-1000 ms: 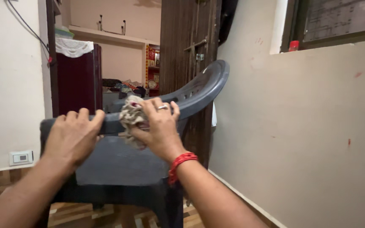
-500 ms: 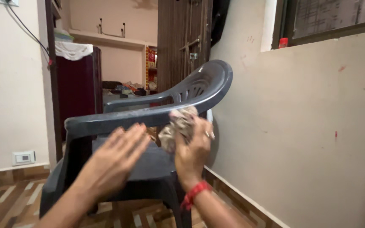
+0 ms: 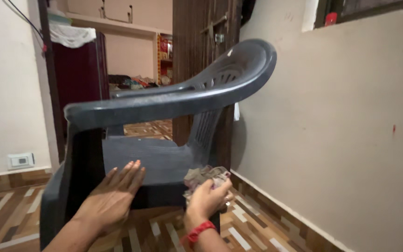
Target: The person wipes a plastic chair with a cloth, cleaning the legs, seat, and backrest before folding the cloth.
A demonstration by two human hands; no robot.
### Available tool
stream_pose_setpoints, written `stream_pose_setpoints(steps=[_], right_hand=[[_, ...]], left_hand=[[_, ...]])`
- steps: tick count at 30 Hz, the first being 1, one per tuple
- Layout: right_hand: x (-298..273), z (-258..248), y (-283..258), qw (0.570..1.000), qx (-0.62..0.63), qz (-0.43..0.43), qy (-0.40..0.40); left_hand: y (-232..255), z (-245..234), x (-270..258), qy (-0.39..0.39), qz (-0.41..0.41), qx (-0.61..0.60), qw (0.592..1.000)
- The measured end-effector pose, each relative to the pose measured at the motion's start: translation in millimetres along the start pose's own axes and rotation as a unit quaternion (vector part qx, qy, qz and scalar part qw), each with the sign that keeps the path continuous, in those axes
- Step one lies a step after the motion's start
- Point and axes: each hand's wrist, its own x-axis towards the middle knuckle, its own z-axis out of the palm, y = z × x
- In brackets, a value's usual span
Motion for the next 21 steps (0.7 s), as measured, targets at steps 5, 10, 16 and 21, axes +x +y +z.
stream_pose_setpoints(steps=[5, 10, 16, 21], right_hand=[[-42, 10, -12, 0.980, -0.039, 0.159, -0.118], [-75, 9, -13, 0.976, 0.007, 0.137, -0.172], [-121, 16, 13, 0.967, -0.105, -0.100, -0.208], [-103, -15, 14, 0.953, -0.169, -0.161, -0.194]], left_hand=[[5, 1, 0, -0.105, 0.003, 0.058, 0.993], [7, 4, -6, -0.085, 0.019, 0.041, 0.995], [14, 5, -9, -0.063, 0.015, 0.078, 0.995], [10, -11, -42, 0.008, 0.039, 0.114, 0.993]])
